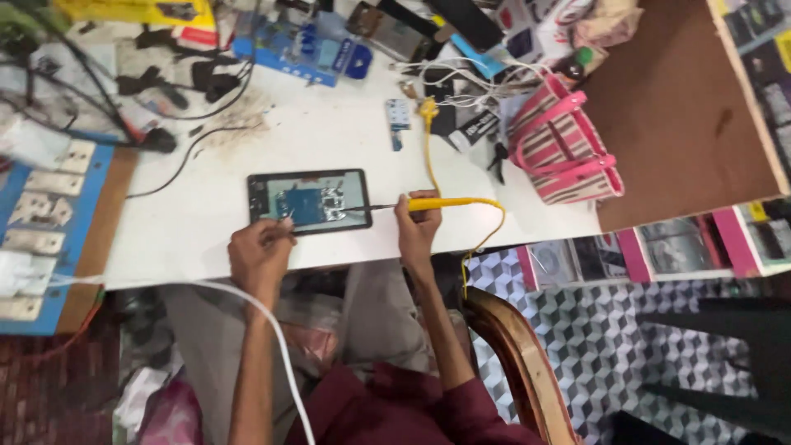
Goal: The person uses a hot air gun and a small metal tool to work on a disassembled mobile phone placed on a cluttered workbench. They repeatedly apply heat to the phone's internal components while manipulating parts with the tool.
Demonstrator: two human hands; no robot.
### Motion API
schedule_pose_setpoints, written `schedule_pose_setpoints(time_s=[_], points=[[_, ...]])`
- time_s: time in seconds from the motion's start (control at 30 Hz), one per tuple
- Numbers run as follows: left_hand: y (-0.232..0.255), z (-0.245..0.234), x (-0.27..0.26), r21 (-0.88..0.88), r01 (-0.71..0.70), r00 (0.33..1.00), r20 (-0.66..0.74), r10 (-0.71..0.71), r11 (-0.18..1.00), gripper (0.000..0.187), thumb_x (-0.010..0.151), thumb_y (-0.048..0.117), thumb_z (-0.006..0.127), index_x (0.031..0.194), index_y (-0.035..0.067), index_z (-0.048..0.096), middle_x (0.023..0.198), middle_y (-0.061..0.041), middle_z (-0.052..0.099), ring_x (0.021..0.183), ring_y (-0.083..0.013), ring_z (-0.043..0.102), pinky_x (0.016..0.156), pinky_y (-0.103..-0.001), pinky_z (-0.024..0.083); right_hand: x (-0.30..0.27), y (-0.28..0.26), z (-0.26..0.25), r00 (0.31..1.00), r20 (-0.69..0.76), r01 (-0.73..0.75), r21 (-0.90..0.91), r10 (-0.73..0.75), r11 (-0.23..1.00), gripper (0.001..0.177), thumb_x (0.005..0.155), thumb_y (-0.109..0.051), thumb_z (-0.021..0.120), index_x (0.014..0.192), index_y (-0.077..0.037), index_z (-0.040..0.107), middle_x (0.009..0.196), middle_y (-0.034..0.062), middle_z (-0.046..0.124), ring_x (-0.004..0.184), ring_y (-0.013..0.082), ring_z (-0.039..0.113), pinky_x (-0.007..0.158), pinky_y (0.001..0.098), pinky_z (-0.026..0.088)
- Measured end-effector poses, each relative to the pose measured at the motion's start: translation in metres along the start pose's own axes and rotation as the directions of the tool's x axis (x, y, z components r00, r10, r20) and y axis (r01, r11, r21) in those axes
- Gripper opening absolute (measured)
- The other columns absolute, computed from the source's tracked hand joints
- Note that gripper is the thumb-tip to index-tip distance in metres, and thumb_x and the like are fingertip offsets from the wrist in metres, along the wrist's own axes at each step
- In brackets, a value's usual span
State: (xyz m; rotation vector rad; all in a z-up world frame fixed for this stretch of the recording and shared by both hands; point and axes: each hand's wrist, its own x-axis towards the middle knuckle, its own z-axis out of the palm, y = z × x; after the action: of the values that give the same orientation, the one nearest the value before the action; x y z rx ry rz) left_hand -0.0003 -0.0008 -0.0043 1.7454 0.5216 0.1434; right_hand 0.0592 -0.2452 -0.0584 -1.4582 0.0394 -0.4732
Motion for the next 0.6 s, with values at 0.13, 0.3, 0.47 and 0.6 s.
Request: schedule_pose_setpoints(time_s=[0.13, 0.3, 0.47, 0.6], points=[[-0.005, -0.009, -0.004, 0.096, -0.079, 0.996, -0.028, 0.082, 0.992, 0.022, 0.086, 0.025, 0.075, 0.086, 0.003, 0.077, 0.071, -0.01, 0.075, 0.061, -0.0177, 0.069, 0.059, -0.034, 0.05, -0.015, -0.001, 0.001, 0.999, 0.004, -0.039, 0.021, 0.039, 0.999, 0.015, 0.102, -0.003, 0.066, 0.107, -0.007, 0.052, 0.079, -0.0044, 0.052, 0.066, 0.0015, 0.046, 0.056, 0.019, 0.036], [0.009, -0.005, -0.013, 0.149, 0.063, 0.996, -0.068, -0.054, 0.987, 0.023, 0.085, 0.028, 0.074, 0.085, 0.006, 0.079, 0.069, -0.012, 0.073, 0.058, -0.0288, 0.066, 0.061, -0.039, 0.048, -0.011, -0.017, 0.001, 0.999, 0.041, -0.031, 0.002, 0.031, 1.0, 0.013, 0.104, -0.003, 0.063, 0.108, -0.007, 0.051, 0.079, -0.0044, 0.053, 0.066, 0.0014, 0.046, 0.057, 0.0188, 0.036], [0.018, -0.011, -0.009, 0.129, -0.034, 0.998, -0.051, 0.041, 0.991, 0.023, 0.087, 0.028, 0.074, 0.083, 0.006, 0.078, 0.07, -0.007, 0.074, 0.061, -0.0188, 0.068, 0.06, -0.034, 0.049, -0.01, -0.02, 0.011, 0.999, 0.036, -0.009, -0.002, 0.009, 1.0, 0.013, 0.102, -0.003, 0.063, 0.108, -0.006, 0.052, 0.081, -0.004, 0.054, 0.067, 0.002, 0.047, 0.058, 0.0191, 0.036], [0.007, -0.004, -0.01, 0.089, -0.019, 1.0, -0.021, 0.021, 0.996, 0.02, 0.09, 0.025, 0.072, 0.084, 0.007, 0.078, 0.07, -0.005, 0.074, 0.06, -0.016, 0.066, 0.057, -0.034, 0.046, -0.01, -0.013, -0.002, 0.999, 0.039, -0.005, -0.053, 0.007, 0.999, 0.013, 0.103, -0.003, 0.064, 0.107, -0.006, 0.052, 0.077, -0.0043, 0.051, 0.064, 0.0014, 0.042, 0.056, 0.0187, 0.033]])
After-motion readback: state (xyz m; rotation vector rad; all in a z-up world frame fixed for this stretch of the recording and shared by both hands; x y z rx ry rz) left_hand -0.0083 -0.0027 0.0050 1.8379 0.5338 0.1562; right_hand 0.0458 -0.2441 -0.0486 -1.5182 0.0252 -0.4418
